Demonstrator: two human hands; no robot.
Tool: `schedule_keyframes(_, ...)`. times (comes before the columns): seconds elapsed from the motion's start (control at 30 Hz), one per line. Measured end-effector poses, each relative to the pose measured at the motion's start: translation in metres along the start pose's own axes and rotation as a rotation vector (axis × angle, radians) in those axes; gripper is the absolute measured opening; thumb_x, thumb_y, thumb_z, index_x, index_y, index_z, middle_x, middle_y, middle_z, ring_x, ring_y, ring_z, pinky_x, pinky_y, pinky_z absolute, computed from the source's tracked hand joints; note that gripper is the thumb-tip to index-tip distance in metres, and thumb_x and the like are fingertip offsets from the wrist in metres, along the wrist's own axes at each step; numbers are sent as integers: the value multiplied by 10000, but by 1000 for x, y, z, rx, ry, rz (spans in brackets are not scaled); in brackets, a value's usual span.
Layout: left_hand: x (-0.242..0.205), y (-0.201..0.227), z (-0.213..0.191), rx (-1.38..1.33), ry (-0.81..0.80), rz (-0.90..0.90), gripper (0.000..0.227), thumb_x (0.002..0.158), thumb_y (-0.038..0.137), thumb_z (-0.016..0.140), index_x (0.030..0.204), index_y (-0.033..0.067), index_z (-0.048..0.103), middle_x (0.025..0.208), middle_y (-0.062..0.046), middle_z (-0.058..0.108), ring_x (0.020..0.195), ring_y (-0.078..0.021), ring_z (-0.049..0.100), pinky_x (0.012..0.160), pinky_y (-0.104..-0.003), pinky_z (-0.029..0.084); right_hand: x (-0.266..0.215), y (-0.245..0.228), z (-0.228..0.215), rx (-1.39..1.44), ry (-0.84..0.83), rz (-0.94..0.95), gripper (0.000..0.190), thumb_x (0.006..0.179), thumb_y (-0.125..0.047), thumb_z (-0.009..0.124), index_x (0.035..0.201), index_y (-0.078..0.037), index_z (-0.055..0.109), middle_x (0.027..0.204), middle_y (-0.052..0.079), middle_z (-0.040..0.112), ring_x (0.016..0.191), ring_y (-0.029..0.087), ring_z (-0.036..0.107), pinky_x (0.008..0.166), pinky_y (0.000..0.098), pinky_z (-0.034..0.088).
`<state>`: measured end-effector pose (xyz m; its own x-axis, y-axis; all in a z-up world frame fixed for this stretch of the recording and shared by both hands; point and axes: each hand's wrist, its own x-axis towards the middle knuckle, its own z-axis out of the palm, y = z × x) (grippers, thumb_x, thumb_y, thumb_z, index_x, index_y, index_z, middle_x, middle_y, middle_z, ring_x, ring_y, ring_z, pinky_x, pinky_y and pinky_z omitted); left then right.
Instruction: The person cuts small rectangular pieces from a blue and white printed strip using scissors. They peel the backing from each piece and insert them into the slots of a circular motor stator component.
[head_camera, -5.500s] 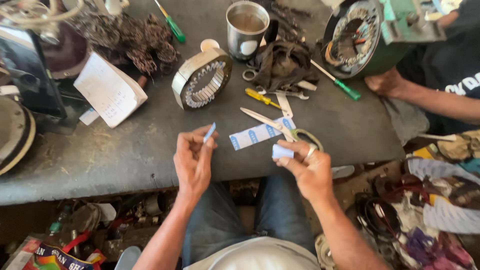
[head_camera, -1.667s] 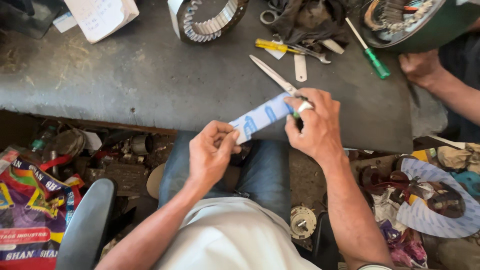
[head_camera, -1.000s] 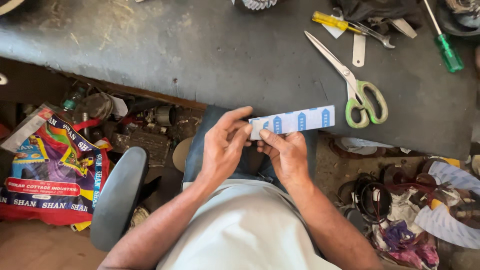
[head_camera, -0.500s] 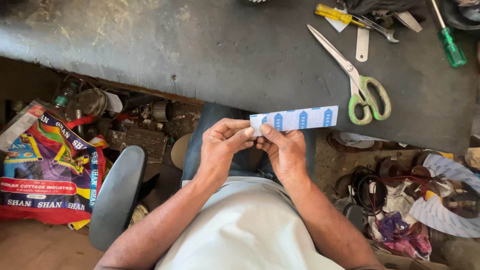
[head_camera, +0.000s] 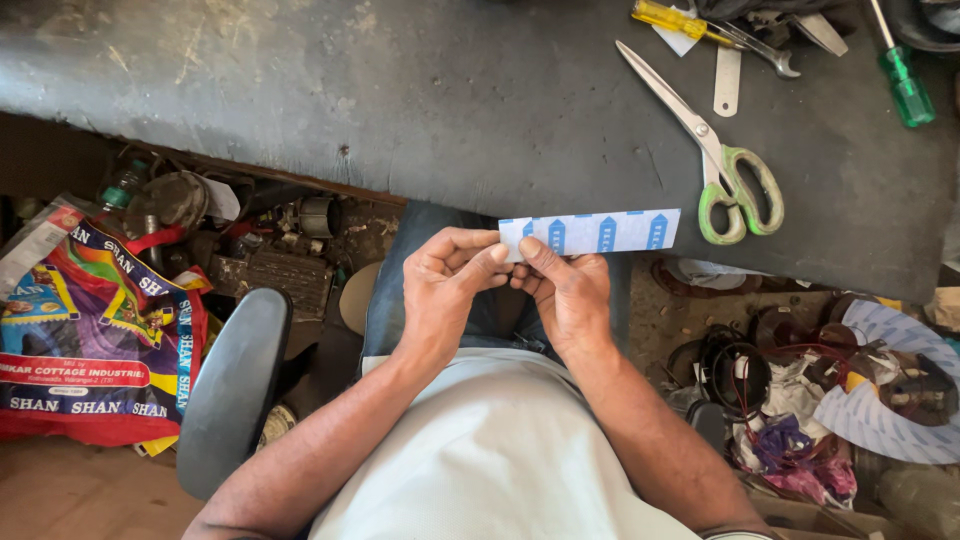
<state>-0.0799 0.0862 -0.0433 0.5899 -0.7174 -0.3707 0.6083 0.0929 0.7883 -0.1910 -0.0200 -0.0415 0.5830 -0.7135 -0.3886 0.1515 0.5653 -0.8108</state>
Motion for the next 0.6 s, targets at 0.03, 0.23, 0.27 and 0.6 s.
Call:
schedule_keyframes(0.03, 1, 0, 2, 27, 13, 18, 177, 907, 37, 763, 1062, -30, 712, 952, -116, 775, 826, -132, 735, 747, -268, 613, 0, -1, 1, 0, -1, -3, 78, 945, -56, 729, 967, 14, 705, 847, 99, 709, 703, 174, 654, 651, 311, 554)
schedule_keyframes(0.23, 9, 3, 14, 18, 27, 61, 163, 891, -2, 764, 1042, -46, 722, 951, -121, 779, 828, -133, 743, 748, -274, 631, -10, -26, -5, -74, -63, 165, 177, 899, -161, 712, 953, 7, 728, 818, 101, 731, 679, 201, 700, 616, 324, 581)
schedule_keyframes(0.27, 9, 4, 15, 21, 33, 63, 164, 891, -1, 764, 1042, -47, 721, 950, -123, 779, 830, -136, 745, 747, -279, 633, -16, -38, -10, -172, -111, 202, 171, 897, -155, 713, 931, 11, 735, 812, 99, 736, 672, 208, 709, 604, 330, 584)
schedule_keyframes(0.6, 16, 15, 29, 8, 11, 113, 177, 902, -1, 758, 1064, -54, 708, 964, -144, 774, 844, -177, 760, 742, -298, 649, -38, -159, -67, -1641, 362, -818, 289, 947, -44, 739, 1228, 23, 729, 1127, 208, 702, 1034, 346, 704, 917, 400, 564)
